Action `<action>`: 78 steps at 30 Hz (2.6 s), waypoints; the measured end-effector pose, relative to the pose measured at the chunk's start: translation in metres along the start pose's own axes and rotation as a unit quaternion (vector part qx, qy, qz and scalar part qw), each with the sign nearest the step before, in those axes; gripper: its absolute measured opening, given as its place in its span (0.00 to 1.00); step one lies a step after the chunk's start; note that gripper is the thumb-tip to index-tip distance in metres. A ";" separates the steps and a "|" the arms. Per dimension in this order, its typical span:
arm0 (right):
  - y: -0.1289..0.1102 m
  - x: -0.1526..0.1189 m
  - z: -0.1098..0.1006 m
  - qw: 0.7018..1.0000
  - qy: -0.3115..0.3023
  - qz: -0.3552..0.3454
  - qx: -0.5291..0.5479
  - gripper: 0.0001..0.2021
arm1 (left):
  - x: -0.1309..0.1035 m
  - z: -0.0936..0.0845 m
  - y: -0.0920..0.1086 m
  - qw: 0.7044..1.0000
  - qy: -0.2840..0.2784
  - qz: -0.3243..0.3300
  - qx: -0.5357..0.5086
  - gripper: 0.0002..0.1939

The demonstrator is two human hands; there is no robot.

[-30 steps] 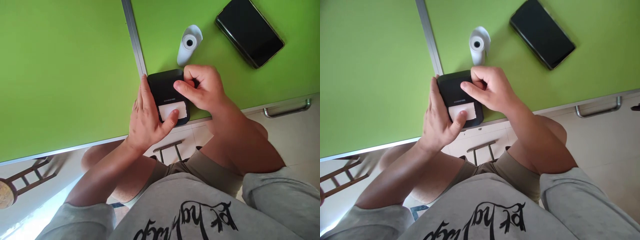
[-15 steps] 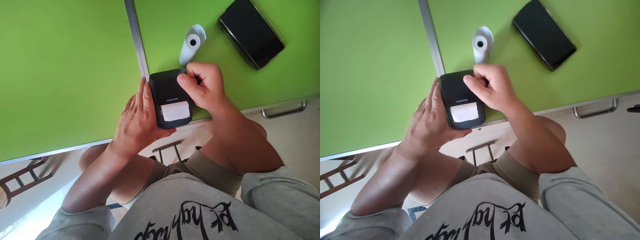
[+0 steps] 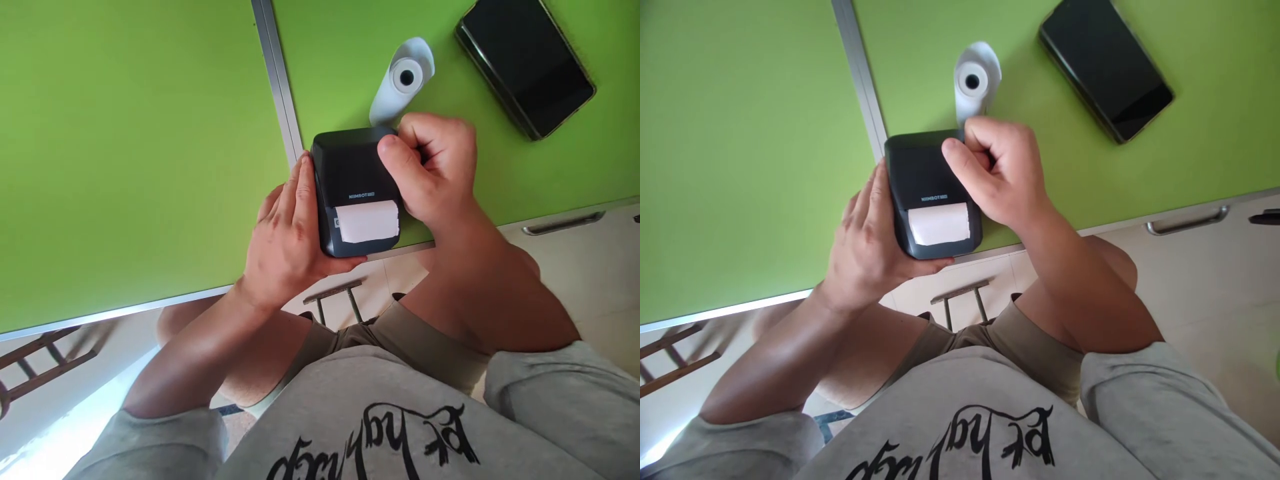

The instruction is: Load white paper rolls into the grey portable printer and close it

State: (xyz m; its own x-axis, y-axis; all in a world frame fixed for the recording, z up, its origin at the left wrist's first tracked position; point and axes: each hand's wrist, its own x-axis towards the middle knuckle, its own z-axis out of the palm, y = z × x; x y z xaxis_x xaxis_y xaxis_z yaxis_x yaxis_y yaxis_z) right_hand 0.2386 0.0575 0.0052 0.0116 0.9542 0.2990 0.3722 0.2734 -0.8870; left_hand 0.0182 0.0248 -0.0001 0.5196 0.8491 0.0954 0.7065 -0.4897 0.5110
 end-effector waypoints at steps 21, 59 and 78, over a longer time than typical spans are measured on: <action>0.006 0.000 0.002 0.998 0.050 -0.001 -0.034 0.35 | -0.004 0.006 0.014 0.997 0.039 -0.056 0.041 0.61; -0.032 0.014 -0.028 0.993 0.020 -0.086 -0.082 0.13 | 0.010 0.000 0.010 0.996 0.016 -0.081 -0.033 0.59; -0.065 0.034 -0.016 0.815 -0.308 0.063 -0.486 0.19 | 0.008 0.005 0.011 0.999 0.034 -0.042 0.003 0.58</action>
State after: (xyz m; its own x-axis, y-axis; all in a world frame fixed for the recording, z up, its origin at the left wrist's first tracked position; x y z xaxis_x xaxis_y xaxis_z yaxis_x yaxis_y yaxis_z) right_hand 0.2297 0.0705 0.0783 -0.2508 0.9288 -0.2729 0.9672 0.2289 -0.1100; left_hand 0.0329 0.0253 0.0020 0.4248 0.8985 0.1110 0.7490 -0.4177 0.5144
